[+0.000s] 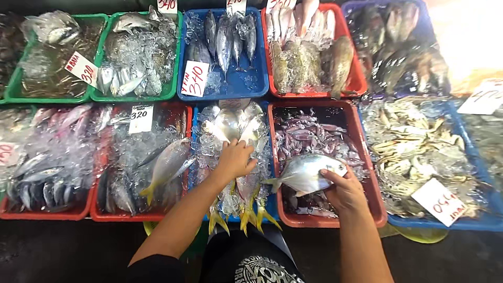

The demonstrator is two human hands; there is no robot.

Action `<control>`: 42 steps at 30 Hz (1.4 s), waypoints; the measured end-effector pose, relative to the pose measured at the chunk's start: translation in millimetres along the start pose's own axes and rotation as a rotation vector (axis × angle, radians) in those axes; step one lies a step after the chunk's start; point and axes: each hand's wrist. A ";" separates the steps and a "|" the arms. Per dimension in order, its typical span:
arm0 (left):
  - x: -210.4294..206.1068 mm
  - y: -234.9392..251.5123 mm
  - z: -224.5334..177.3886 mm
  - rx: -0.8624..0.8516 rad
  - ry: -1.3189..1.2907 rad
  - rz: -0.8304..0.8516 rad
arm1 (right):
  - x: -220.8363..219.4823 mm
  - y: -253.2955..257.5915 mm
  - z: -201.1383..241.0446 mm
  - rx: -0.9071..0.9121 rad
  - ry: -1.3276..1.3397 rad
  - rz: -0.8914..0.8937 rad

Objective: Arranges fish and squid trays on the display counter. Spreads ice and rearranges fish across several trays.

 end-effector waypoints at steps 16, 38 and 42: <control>-1.9 40.6 -13.1 0.175 -0.192 -0.108 | 0.5 2.1 3.6 0.007 0.069 0.016; -20.5 -3.1 -27.3 0.084 -0.145 -0.138 | -79.2 50.4 64.0 0.215 0.079 0.158; -15.1 49.7 -37.1 0.061 -0.156 -0.041 | -71.3 47.8 64.0 0.214 0.112 0.122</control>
Point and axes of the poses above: each hand's wrist, its own y-axis towards the middle knuckle, its own x-axis out of the back of the hand, z = x × y, and after that the axes turned 1 degree about -z, right-handed
